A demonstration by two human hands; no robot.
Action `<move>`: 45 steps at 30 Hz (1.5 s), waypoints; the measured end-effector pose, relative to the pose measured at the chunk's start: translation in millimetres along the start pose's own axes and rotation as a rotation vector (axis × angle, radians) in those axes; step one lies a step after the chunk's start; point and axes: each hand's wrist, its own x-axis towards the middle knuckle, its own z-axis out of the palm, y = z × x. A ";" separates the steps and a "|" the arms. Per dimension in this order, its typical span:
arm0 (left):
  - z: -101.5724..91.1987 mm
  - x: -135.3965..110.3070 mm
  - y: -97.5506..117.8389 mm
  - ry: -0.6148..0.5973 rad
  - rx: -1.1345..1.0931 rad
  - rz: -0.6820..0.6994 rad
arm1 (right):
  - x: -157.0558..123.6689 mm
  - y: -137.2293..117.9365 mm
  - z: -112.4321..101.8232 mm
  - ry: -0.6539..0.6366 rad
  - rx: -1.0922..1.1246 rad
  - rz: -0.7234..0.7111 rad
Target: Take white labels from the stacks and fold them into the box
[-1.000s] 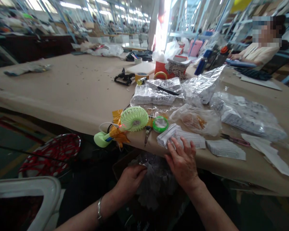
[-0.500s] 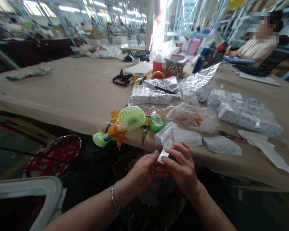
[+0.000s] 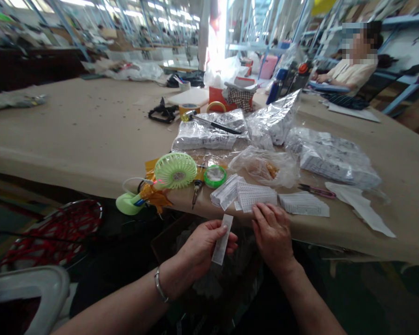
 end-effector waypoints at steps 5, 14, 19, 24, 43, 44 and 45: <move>2.0 2.6 0.4 0.022 0.039 -0.048 | -2.3 4.8 2.4 0.127 0.135 0.019; 7.5 -1.7 4.0 -0.160 -0.100 -0.063 | -5.4 -36.1 -17.6 0.043 0.535 -0.184; 5.7 -3.4 -3.4 -0.188 -0.156 -0.013 | -14.9 -51.4 -12.0 -0.013 0.553 -0.224; 6.7 -3.3 -5.2 -0.133 -0.126 -0.052 | -19.7 -44.8 -19.8 -0.054 0.550 -0.238; 3.2 -4.2 -6.9 -0.015 0.031 -0.169 | -45.7 64.1 -48.6 0.196 0.104 0.219; 3.7 -4.8 -7.1 -0.011 0.029 -0.169 | -42.1 52.6 -49.1 0.227 0.159 0.239; 4.4 -5.3 -7.5 -0.010 0.024 -0.171 | -38.2 38.1 -48.7 0.246 0.216 0.238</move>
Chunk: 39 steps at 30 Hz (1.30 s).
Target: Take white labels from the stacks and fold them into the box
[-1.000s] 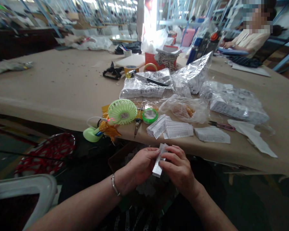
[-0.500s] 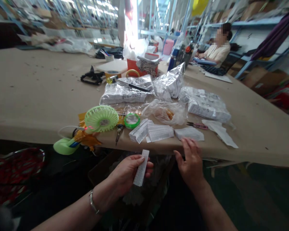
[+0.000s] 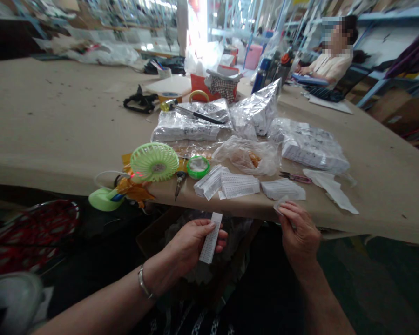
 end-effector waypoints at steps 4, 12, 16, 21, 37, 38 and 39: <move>2.4 -1.2 -1.4 -0.013 -0.081 0.047 | -7.4 -64.4 27.8 -0.179 0.340 -0.205; -11.3 -4.3 -3.0 0.040 -0.255 0.181 | -23.3 -97.1 69.2 -0.385 0.378 -0.431; -16.0 -3.1 -5.8 0.051 -0.286 0.193 | -22.0 -97.0 67.0 -0.425 0.372 -0.455; -15.3 -4.6 -6.3 0.018 -0.293 0.220 | -21.1 -97.1 64.8 -0.442 0.363 -0.467; -16.9 -21.2 -8.3 -0.084 -0.052 0.099 | -14.5 -100.6 63.6 -0.537 0.833 0.723; -16.6 -23.1 -8.6 -0.092 -0.041 0.103 | -13.2 -102.3 65.3 -0.592 0.916 0.803; -16.5 -24.9 -8.7 -0.102 -0.036 0.100 | -12.5 -104.6 66.7 -0.624 0.986 0.868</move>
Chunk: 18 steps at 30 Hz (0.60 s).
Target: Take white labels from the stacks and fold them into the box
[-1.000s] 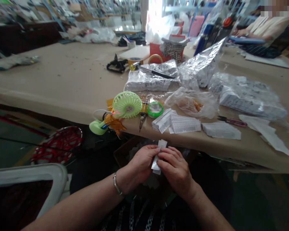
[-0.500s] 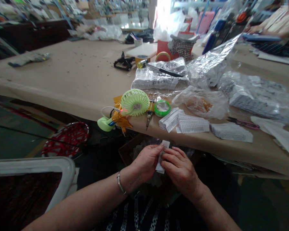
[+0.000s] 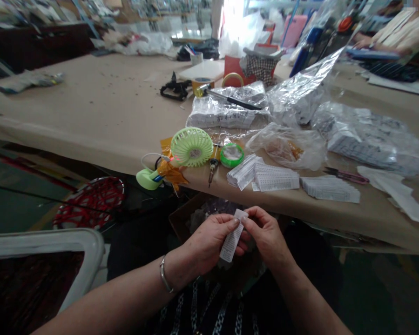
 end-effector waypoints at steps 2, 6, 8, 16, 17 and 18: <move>-0.5 -3.0 0.6 -0.045 -0.002 -0.021 | -1.0 -0.7 5.6 -0.016 0.104 0.075; -6.1 -5.8 1.5 -0.137 0.001 -0.098 | -6.3 2.8 12.5 0.009 0.167 0.121; -9.8 -6.1 1.3 -0.133 0.004 -0.113 | -7.3 5.5 12.3 -0.001 0.170 0.113; -15.5 -13.9 1.6 -0.282 0.072 -0.141 | -0.2 1.1 1.7 -0.472 0.201 0.134; -15.4 -15.0 1.3 -0.290 0.073 -0.142 | 0.6 0.7 1.5 -0.512 0.220 0.129; -15.1 -15.9 0.8 -0.290 0.074 -0.142 | 1.2 0.8 1.8 -0.533 0.242 0.128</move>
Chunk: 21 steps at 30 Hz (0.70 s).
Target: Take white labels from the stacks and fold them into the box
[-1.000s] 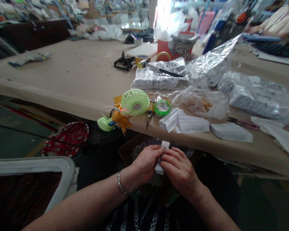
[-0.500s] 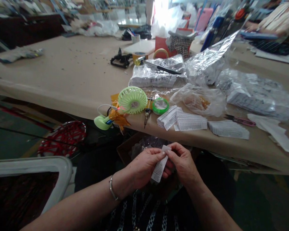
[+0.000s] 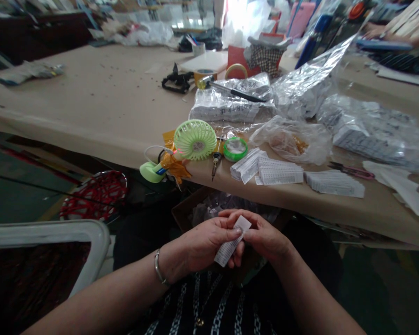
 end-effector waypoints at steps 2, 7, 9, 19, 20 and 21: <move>1.1 -0.7 -1.4 0.009 0.015 -0.004 | 1.4 1.3 0.7 -0.009 0.041 0.004; 3.2 -0.8 -3.0 0.055 0.052 0.008 | 2.0 6.0 2.2 -0.009 0.072 -0.014; 3.2 -1.2 -2.1 0.061 0.050 0.026 | 0.9 6.1 1.1 0.011 -0.008 -0.028; -0.4 -2.5 2.0 0.181 0.008 0.099 | -7.7 -11.3 12.2 0.430 -1.186 -0.516; -0.8 -2.7 1.9 0.185 0.003 0.103 | -6.9 -11.4 13.7 0.424 -1.234 -0.532; -1.3 -2.9 1.8 0.188 -0.002 0.106 | -5.8 -11.0 14.8 0.410 -1.269 -0.542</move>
